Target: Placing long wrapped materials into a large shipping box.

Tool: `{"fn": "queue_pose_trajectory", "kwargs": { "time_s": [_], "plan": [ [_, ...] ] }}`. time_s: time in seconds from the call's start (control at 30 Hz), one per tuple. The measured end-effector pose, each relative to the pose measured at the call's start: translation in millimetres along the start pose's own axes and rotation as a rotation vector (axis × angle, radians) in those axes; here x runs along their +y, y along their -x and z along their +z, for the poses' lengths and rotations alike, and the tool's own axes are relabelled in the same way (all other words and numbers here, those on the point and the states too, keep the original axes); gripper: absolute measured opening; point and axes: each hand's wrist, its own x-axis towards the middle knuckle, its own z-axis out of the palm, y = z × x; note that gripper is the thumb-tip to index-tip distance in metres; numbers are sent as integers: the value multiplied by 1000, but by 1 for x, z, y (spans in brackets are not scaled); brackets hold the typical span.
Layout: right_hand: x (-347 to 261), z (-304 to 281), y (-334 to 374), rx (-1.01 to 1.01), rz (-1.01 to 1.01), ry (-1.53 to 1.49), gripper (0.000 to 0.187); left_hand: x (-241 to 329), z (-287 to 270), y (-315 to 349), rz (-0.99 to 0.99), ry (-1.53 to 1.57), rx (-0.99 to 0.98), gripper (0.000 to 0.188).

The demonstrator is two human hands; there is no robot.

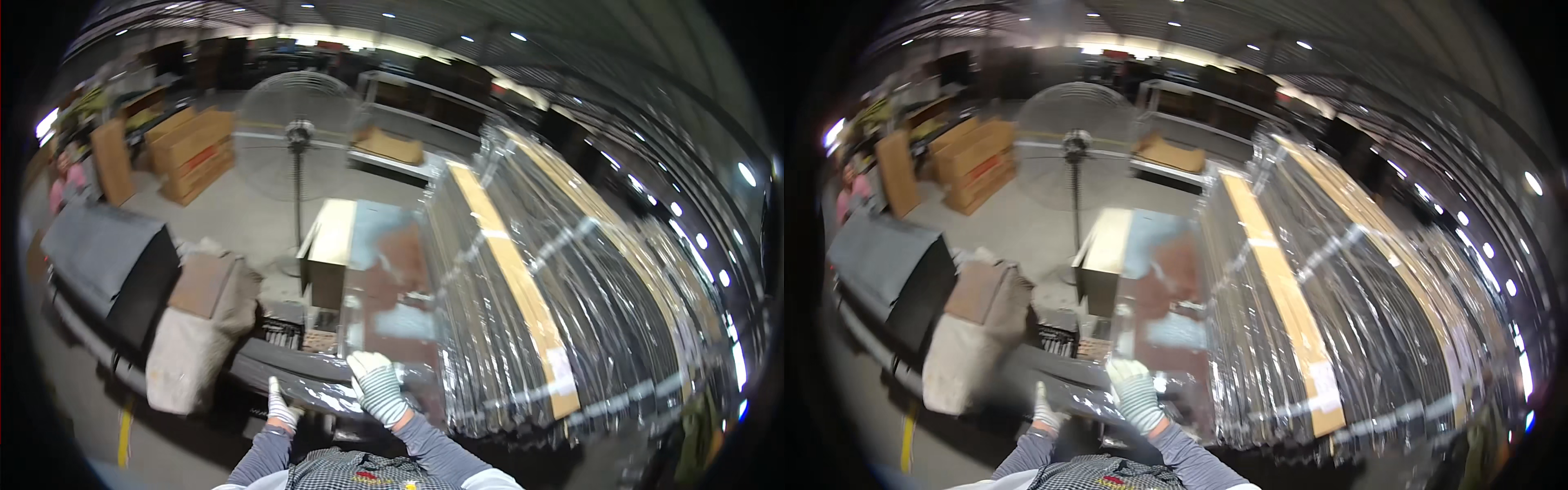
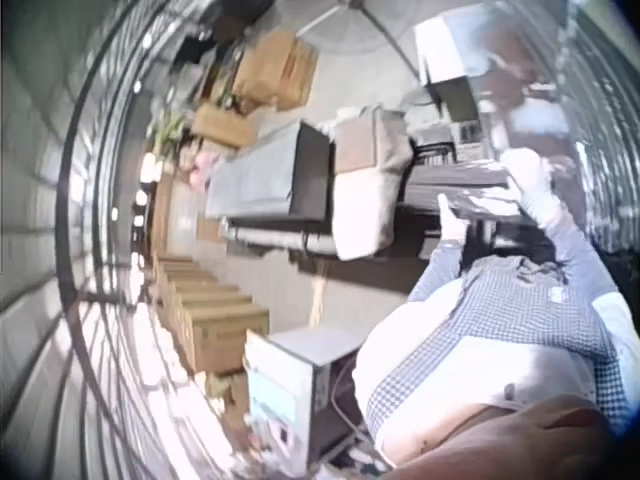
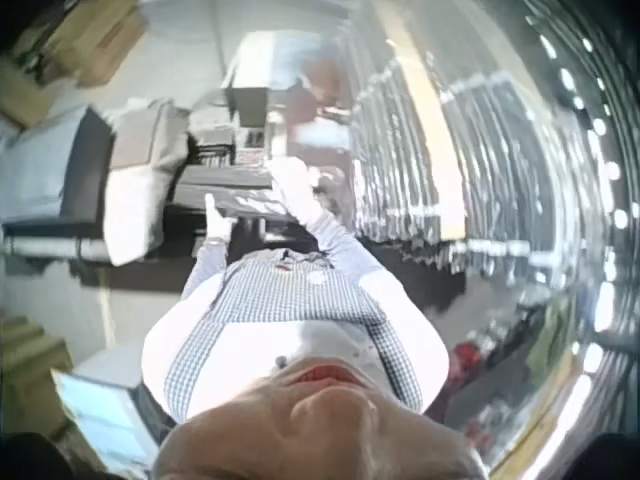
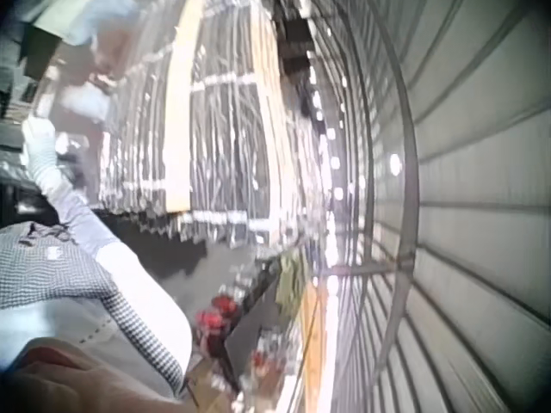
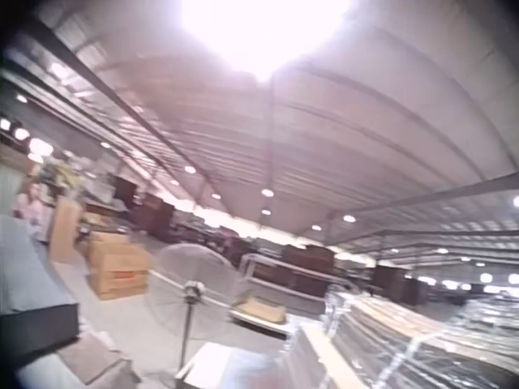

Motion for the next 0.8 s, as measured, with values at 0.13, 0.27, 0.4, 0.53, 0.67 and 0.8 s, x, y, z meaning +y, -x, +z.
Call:
{"fn": "queue_pose_trajectory", "kwargs": {
  "time_s": [0.13, 0.27, 0.4, 0.53, 0.67, 0.8],
  "plan": [
    [3, -137, -12, 322, 168, 74, 49, 23, -45, -105, -70, -371, -232, 69],
    [50, -250, 90, 550, 480, 611, 49, -74, 54, -77, -238, -320, -266, 68],
    [62, -294, 148, 135, 959, 570, 55, -141, 148, 36, -497, -465, -490, 67],
    [59, -287, 145, 84, 864, 741, 51, -146, 219, 134, -83, -558, -1368, 52],
    [52, -281, 150, 317, 922, -35, 44, -147, 280, 146, -225, -313, -1027, 57],
    [96, -251, 190, 180, 756, 556, 69, -127, 293, 161, -63, -475, -909, 70]
  ]
}}
